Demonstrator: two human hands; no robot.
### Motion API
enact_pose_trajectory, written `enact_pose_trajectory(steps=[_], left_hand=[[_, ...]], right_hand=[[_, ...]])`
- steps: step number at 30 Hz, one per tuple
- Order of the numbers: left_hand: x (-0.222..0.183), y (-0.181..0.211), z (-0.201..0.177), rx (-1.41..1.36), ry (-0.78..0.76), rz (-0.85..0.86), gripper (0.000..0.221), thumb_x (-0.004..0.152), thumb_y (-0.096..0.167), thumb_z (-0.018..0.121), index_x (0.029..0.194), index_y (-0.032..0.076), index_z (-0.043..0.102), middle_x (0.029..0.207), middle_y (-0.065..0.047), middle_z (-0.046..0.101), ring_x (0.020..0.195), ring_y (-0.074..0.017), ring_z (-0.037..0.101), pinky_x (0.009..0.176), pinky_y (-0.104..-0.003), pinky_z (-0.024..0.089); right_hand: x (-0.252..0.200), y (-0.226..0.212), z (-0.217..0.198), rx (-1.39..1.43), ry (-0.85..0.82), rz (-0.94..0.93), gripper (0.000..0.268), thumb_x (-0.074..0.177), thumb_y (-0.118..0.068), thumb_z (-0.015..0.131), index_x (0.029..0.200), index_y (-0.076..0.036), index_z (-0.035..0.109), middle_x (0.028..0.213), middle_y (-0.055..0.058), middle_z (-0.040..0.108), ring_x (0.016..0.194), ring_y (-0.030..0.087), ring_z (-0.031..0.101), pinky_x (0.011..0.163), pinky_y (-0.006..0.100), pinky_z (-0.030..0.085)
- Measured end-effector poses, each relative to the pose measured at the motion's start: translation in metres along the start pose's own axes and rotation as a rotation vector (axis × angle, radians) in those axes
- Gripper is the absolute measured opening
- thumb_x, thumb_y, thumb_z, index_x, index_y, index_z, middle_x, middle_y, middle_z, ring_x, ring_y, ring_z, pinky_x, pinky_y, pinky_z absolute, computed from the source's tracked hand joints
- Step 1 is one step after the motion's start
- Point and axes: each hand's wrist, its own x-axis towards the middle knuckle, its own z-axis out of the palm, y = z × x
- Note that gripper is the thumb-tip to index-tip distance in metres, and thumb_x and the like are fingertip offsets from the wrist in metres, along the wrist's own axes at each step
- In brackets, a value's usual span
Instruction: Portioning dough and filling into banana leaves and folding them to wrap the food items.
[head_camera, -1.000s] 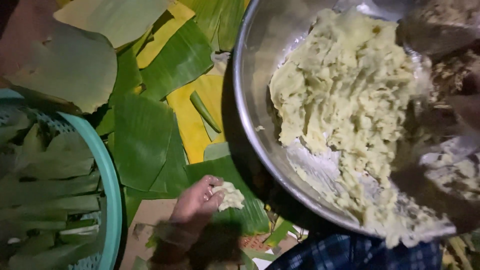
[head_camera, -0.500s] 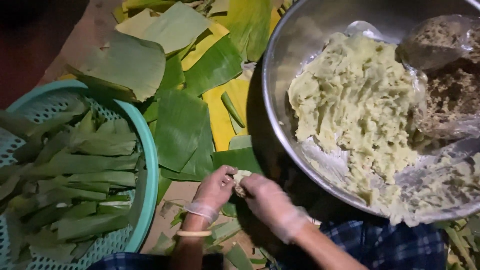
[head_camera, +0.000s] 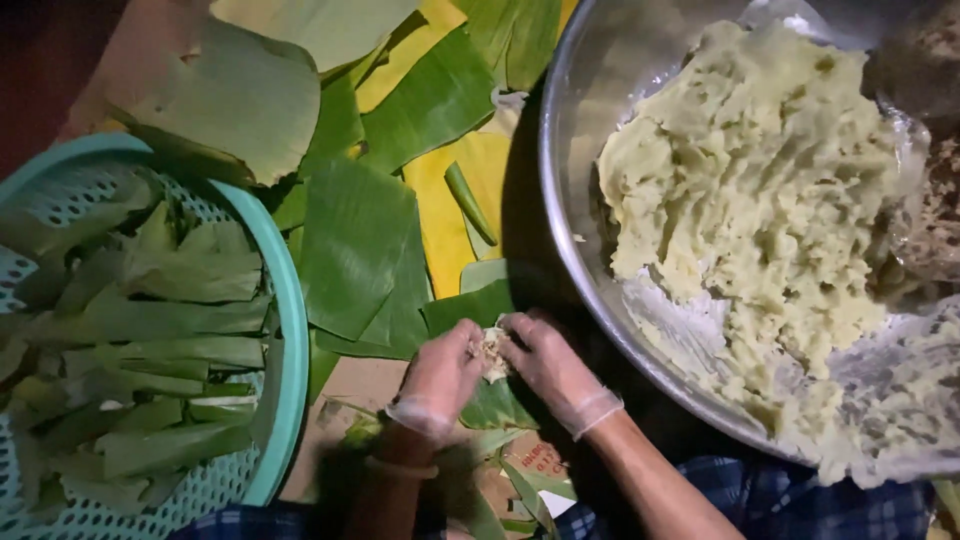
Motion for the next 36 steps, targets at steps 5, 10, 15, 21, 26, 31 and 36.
enact_pose_trajectory(steps=[5,10,15,21,26,31,36], left_hand=[[-0.024,0.008,-0.011,-0.094,0.071,-0.002,0.034,0.088,0.022,0.073,0.121,0.027,0.069,0.105,-0.016,0.079,0.097,-0.0367,0.076,0.082,-0.046,0.061],[-0.034,0.019,0.0,-0.104,0.185,0.056,0.045,0.084,0.028,0.083,0.126,0.025,0.068,0.111,-0.019,0.071,0.096,-0.04,0.073,0.082,-0.049,0.062],[-0.005,0.009,0.028,0.145,0.224,0.071,0.018,0.091,0.034,0.075,0.105,0.028,0.066,0.1,-0.006,0.066,0.098,-0.0331,0.071,0.084,-0.047,0.06],[-0.001,0.004,0.016,0.187,0.167,0.033,0.013,0.091,0.027,0.072,0.101,0.028,0.064,0.098,-0.003,0.064,0.1,-0.0312,0.071,0.085,-0.046,0.059],[-0.017,0.002,-0.001,-0.101,0.147,-0.005,0.018,0.087,0.03,0.072,0.105,0.031,0.075,0.093,-0.006,0.077,0.094,-0.0301,0.076,0.081,-0.043,0.06],[0.006,-0.011,0.013,-0.048,0.142,-0.049,0.015,0.086,0.024,0.074,0.101,0.025,0.074,0.082,-0.009,0.074,0.084,-0.0291,0.075,0.074,-0.041,0.059],[0.011,-0.01,0.017,0.0,0.118,-0.039,0.013,0.086,0.024,0.076,0.099,0.023,0.072,0.086,-0.011,0.075,0.09,-0.0332,0.075,0.077,-0.044,0.059]], right_hand=[[-0.009,0.006,-0.004,0.281,-0.043,0.054,0.032,0.098,-0.024,0.065,0.128,-0.012,0.07,0.126,0.018,0.073,0.125,0.028,0.066,0.106,0.043,0.051],[-0.021,-0.014,-0.01,0.045,-0.033,-0.05,0.043,0.088,-0.021,0.077,0.131,-0.017,0.071,0.122,0.019,0.071,0.119,0.037,0.066,0.102,0.048,0.052],[-0.02,-0.015,-0.007,-0.088,0.036,-0.077,0.042,0.089,-0.024,0.077,0.13,-0.016,0.07,0.112,0.02,0.072,0.112,0.04,0.067,0.096,0.049,0.057],[-0.017,0.003,0.009,-0.255,0.078,0.013,0.031,0.089,-0.034,0.077,0.12,-0.029,0.074,0.103,0.001,0.07,0.106,0.02,0.071,0.089,0.037,0.06],[-0.026,-0.012,-0.008,-0.267,0.177,-0.05,0.041,0.084,-0.034,0.081,0.123,-0.025,0.071,0.119,0.009,0.069,0.116,0.033,0.066,0.094,0.047,0.059],[-0.014,0.01,0.008,-0.205,0.112,-0.054,0.025,0.085,-0.03,0.079,0.108,-0.021,0.073,0.1,0.008,0.07,0.107,0.03,0.069,0.091,0.042,0.059],[-0.008,0.01,0.012,-0.161,0.051,-0.022,0.022,0.087,-0.029,0.077,0.106,-0.019,0.069,0.098,0.008,0.068,0.105,0.031,0.069,0.084,0.044,0.06]])
